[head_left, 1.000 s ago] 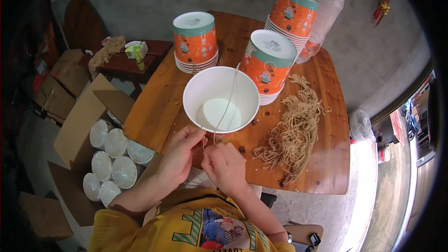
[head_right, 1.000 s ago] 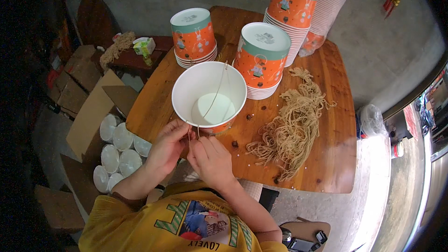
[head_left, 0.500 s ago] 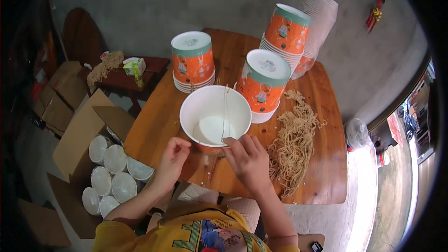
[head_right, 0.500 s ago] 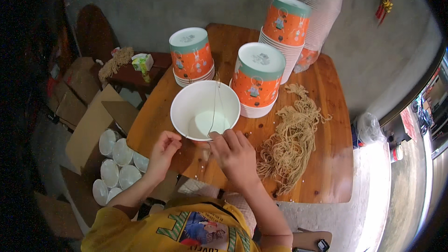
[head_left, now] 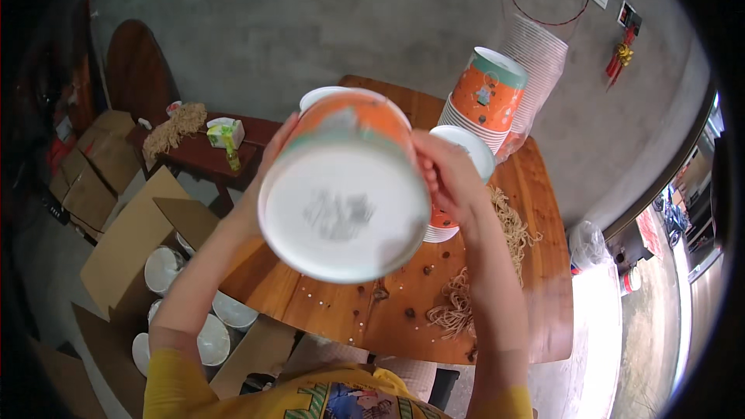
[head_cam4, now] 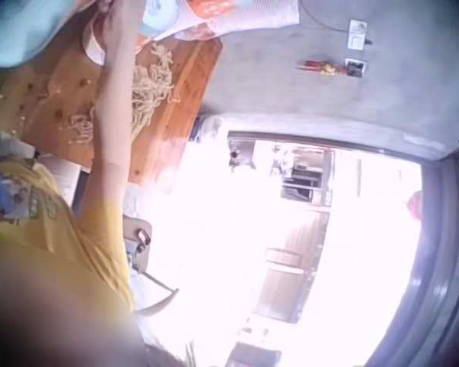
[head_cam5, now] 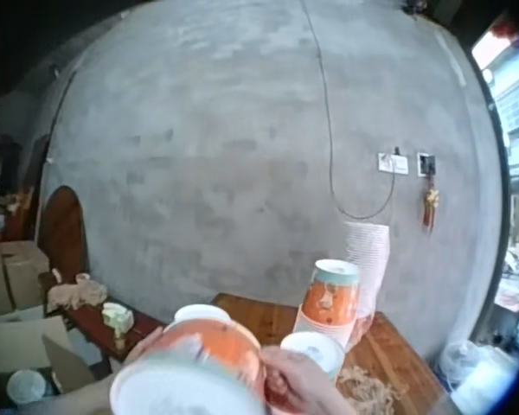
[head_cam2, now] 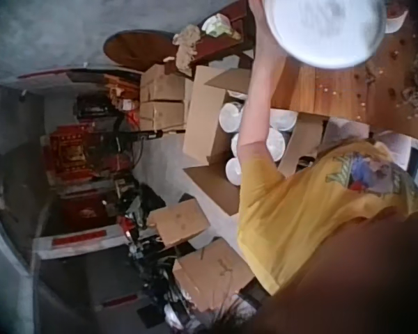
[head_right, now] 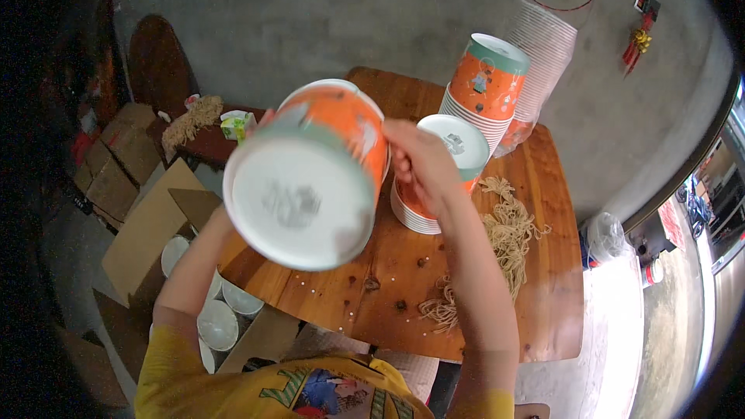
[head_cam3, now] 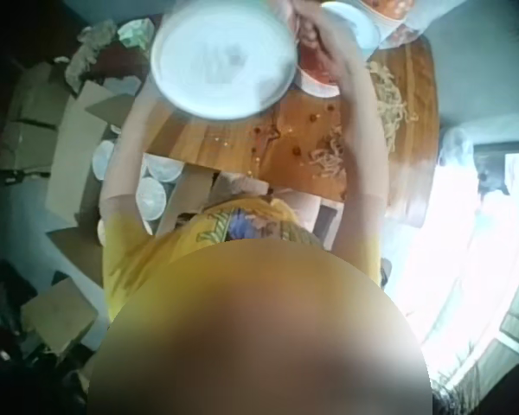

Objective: Thread rubber bands through pre-drilled holes in paper bowls for final packaging.

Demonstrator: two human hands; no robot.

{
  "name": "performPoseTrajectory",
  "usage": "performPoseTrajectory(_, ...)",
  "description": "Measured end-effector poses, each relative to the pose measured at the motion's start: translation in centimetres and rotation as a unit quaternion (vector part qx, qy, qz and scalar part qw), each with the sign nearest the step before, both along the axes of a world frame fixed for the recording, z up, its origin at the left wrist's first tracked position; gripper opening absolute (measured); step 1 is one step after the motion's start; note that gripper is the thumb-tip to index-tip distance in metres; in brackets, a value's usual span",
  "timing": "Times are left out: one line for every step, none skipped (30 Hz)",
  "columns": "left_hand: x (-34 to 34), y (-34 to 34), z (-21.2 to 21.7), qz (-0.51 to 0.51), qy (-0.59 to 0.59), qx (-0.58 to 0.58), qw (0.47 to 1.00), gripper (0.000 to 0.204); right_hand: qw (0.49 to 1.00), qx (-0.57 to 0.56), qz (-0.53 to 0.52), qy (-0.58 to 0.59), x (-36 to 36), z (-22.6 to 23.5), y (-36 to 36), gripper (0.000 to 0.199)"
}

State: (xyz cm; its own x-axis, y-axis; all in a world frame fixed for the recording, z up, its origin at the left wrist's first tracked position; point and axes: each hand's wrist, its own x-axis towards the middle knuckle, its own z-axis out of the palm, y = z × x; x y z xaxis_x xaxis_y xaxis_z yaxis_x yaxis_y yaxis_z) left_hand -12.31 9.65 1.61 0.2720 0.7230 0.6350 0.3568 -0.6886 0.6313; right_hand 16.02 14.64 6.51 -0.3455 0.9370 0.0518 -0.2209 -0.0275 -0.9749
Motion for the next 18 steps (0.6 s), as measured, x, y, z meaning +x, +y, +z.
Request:
performPoseTrajectory(-0.1,0.7,0.5,0.000,0.000,-0.001,1.000,0.106,1.000,0.027,-0.014,0.006,-0.4,0.7,1.1,0.026)
performPoseTrajectory(-0.4,1.4,0.8,-0.003,-0.011,-0.042,0.999,0.120,0.999,0.031,-0.021,0.022,-0.8,1.6,1.6,0.029)
performPoseTrajectory(-0.6,2.2,1.3,-0.006,-0.022,-0.081,0.996,0.134,0.998,0.035,-0.029,0.048,-1.1,2.3,2.2,0.028)
performPoseTrajectory(-0.2,3.1,2.4,0.037,-0.003,-0.066,0.997,0.142,0.996,0.038,-0.036,0.075,-1.5,2.7,2.8,0.027)
performPoseTrajectory(-0.9,4.0,2.2,0.041,-0.007,-0.076,0.996,0.141,0.996,0.040,-0.034,0.070,-1.8,3.6,2.5,0.025)
performPoseTrajectory(-1.2,4.9,2.3,0.085,0.020,0.000,0.996,0.140,0.996,0.039,-0.030,0.072,-2.2,3.7,3.0,0.025)
performPoseTrajectory(-1.0,5.6,2.5,0.055,-0.017,-0.008,0.998,0.136,0.996,0.059,-0.023,0.059,-2.2,3.9,3.5,0.026)
performPoseTrajectory(-1.5,6.7,2.2,0.051,-0.033,-0.014,0.998,0.134,0.996,0.080,-0.012,0.049,-2.6,4.1,3.8,0.027)
performPoseTrajectory(-1.9,8.0,1.7,0.047,-0.049,-0.020,0.998,0.133,0.996,0.088,-0.031,0.007,-3.1,4.1,4.3,0.033)
performPoseTrajectory(-1.8,8.7,1.4,0.076,-0.058,-0.028,0.995,0.129,0.994,0.098,-0.042,-0.022,-3.5,3.9,4.5,0.036)
performPoseTrajectory(-1.8,9.5,1.2,0.075,-0.058,-0.027,0.995,0.129,0.991,0.108,-0.053,-0.050,-3.9,3.6,4.7,0.039)
performPoseTrajectory(-1.8,10.3,1.0,0.072,-0.084,-0.031,0.993,0.128,0.989,0.109,-0.066,-0.077,-4.4,3.4,4.8,0.045)
performPoseTrajectory(-1.5,10.7,0.9,0.068,-0.109,-0.037,0.991,0.127,0.989,0.110,-0.068,-0.078,-4.7,3.0,5.1,0.045)
performPoseTrajectory(-1.3,11.0,0.9,0.077,-0.110,-0.044,0.990,0.124,0.988,0.110,-0.076,-0.073,-5.0,2.4,5.7,0.046)
performPoseTrajectory(-1.3,11.5,0.7,0.075,-0.111,-0.044,0.990,0.124,0.988,0.110,-0.084,-0.068,-5.2,1.8,6.2,0.047)
performPoseTrajectory(-1.4,12.1,0.5,0.067,-0.125,-0.055,0.988,0.122,0.986,0.110,-0.092,-0.085,-5.4,1.3,6.7,0.049)
performPoseTrajectory(-1.4,12.6,0.2,0.059,-0.140,-0.066,0.986,0.121,0.986,0.110,-0.092,-0.086,-5.7,0.8,7.1,0.049)
performPoseTrajectory(-1.4,13.0,-0.2,0.059,-0.140,-0.067,0.986,0.121,0.987,0.102,-0.102,-0.070,-5.9,0.2,7.5,0.050)
